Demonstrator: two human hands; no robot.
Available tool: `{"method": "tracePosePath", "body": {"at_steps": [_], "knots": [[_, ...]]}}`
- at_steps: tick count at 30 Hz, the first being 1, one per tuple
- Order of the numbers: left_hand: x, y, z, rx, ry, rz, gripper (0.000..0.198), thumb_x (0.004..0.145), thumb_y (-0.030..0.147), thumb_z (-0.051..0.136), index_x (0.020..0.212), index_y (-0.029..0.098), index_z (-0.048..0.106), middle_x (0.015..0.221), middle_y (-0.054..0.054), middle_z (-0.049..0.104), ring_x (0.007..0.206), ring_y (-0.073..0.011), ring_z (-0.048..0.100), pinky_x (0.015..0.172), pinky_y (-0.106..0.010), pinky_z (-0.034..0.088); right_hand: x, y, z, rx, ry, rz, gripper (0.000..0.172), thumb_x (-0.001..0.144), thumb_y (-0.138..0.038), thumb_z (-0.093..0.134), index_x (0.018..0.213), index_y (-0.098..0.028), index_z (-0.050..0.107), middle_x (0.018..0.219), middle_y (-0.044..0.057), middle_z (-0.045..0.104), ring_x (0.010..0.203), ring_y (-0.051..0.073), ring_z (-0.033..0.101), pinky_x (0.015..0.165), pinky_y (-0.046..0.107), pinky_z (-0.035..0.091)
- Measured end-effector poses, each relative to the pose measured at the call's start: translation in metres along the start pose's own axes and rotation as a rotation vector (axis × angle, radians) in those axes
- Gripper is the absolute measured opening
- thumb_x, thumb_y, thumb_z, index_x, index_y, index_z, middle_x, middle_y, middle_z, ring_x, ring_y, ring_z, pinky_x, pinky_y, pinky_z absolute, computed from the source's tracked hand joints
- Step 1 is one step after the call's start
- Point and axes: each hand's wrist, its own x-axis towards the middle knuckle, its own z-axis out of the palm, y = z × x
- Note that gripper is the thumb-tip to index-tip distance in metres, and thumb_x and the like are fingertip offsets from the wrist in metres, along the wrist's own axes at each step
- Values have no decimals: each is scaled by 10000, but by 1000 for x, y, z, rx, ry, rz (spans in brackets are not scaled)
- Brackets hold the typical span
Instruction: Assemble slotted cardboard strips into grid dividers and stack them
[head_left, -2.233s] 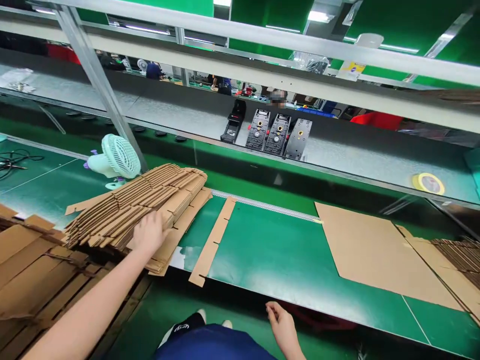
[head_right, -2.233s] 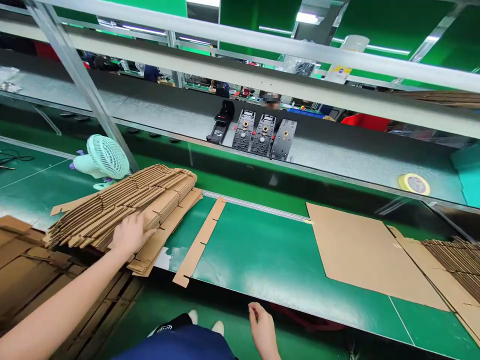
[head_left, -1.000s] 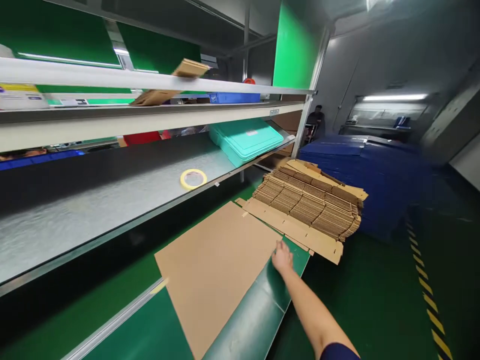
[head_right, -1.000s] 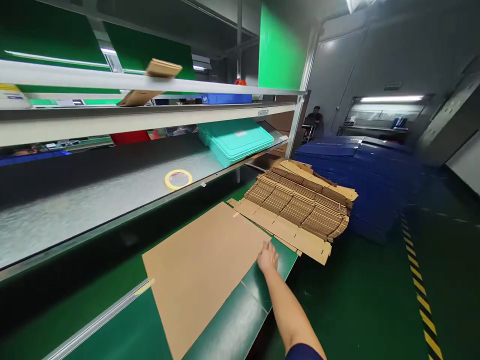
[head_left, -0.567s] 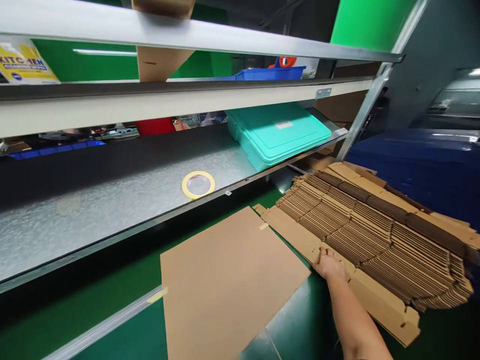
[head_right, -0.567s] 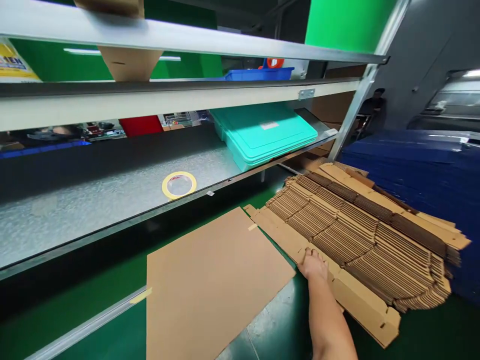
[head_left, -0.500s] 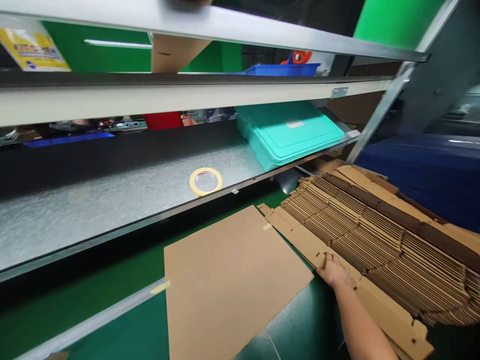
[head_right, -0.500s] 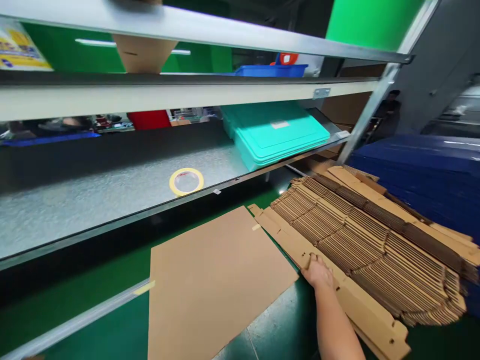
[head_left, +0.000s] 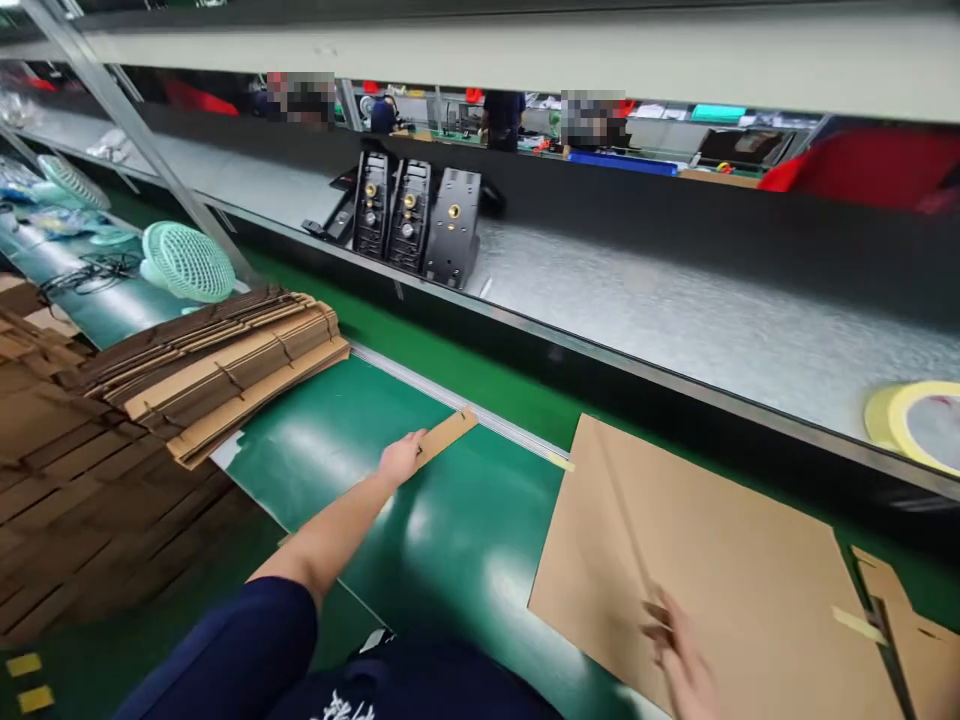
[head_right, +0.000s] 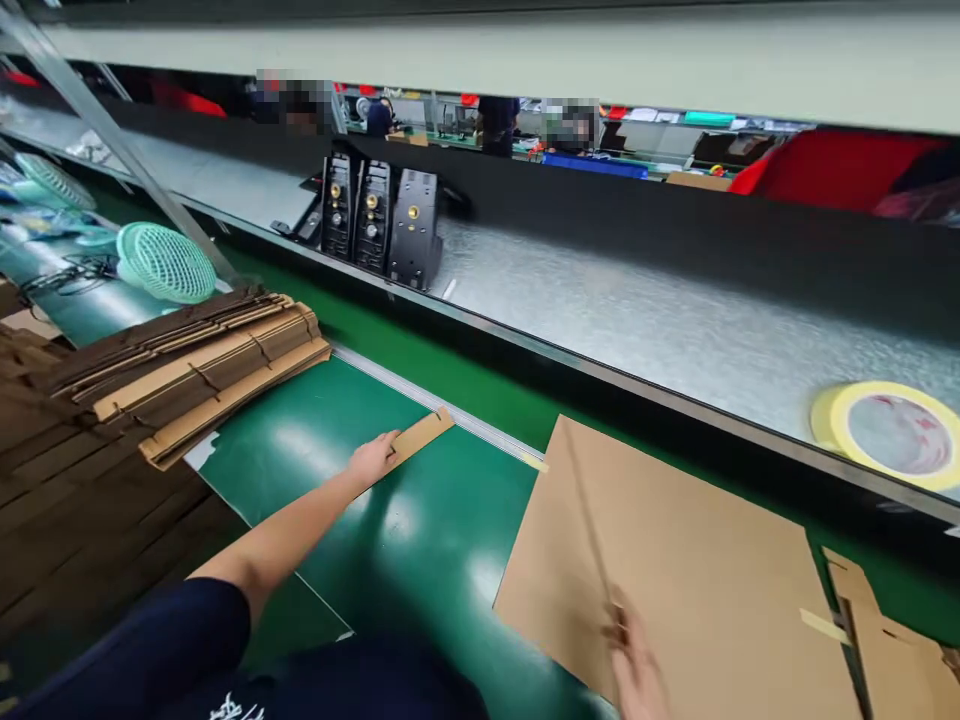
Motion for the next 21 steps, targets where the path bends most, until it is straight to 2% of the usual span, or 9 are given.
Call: {"method": "tracePosePath", "body": {"at_steps": [2,4,6,9,11,14,17,21], "knots": [[19,8,-4,-27,-5,54,389,892,265,462,1278,271,412,1153,-58,605,1007,-184,610,811,-299,491,16,-56,49,131,-202,-3,600,892,-583,283,1414,-300,369,1291,91,556,1051,241,595,833,361,514],[30,5,-9,-41,3,85,340,875,234,463,1214,256,440,1088,-61,624,999,-194,611,808,-307,485,36,-99,85,177,-350,3,635,872,-619,332,1409,-288,405,1258,81,577,1021,233,595,800,342,516],[34,-11,-16,-45,21,83,322,860,201,467,1180,233,449,1059,-76,626,995,-202,608,811,-318,482,56,-127,110,203,-413,30,672,858,-648,360,1414,-274,412,1216,78,594,978,223,600,757,332,511],[35,-43,-24,-43,38,66,349,827,140,488,1164,223,457,1046,-83,625,1005,-197,599,834,-316,476,84,-148,133,220,-457,71,692,846,-670,386,1407,-268,426,1130,73,623,929,210,604,705,319,492],[39,-58,-28,-46,45,70,393,808,97,487,1175,235,459,1041,-75,627,1039,-189,584,865,-310,465,100,-154,145,210,-512,71,687,836,-665,415,1396,-268,441,1101,71,630,904,203,604,674,308,482],[50,-63,-30,-65,62,78,439,807,69,455,1209,244,449,1041,-75,629,1089,-193,559,886,-317,459,120,-162,155,181,-522,84,670,832,-645,429,1383,-265,452,1122,72,616,870,192,600,631,295,468],[62,-56,-29,-93,72,82,456,796,66,460,1219,235,446,1036,-81,631,1102,-201,549,891,-324,459,135,-167,154,153,-482,114,657,841,-629,422,1386,-263,444,1118,66,609,863,184,596,627,288,461],[77,-39,-26,-121,77,94,437,780,62,484,1183,230,459,1055,-75,629,1094,-195,546,885,-308,460,154,-168,140,120,-500,134,660,858,-629,409,1393,-244,437,1113,68,601,864,177,597,618,270,452]]}}
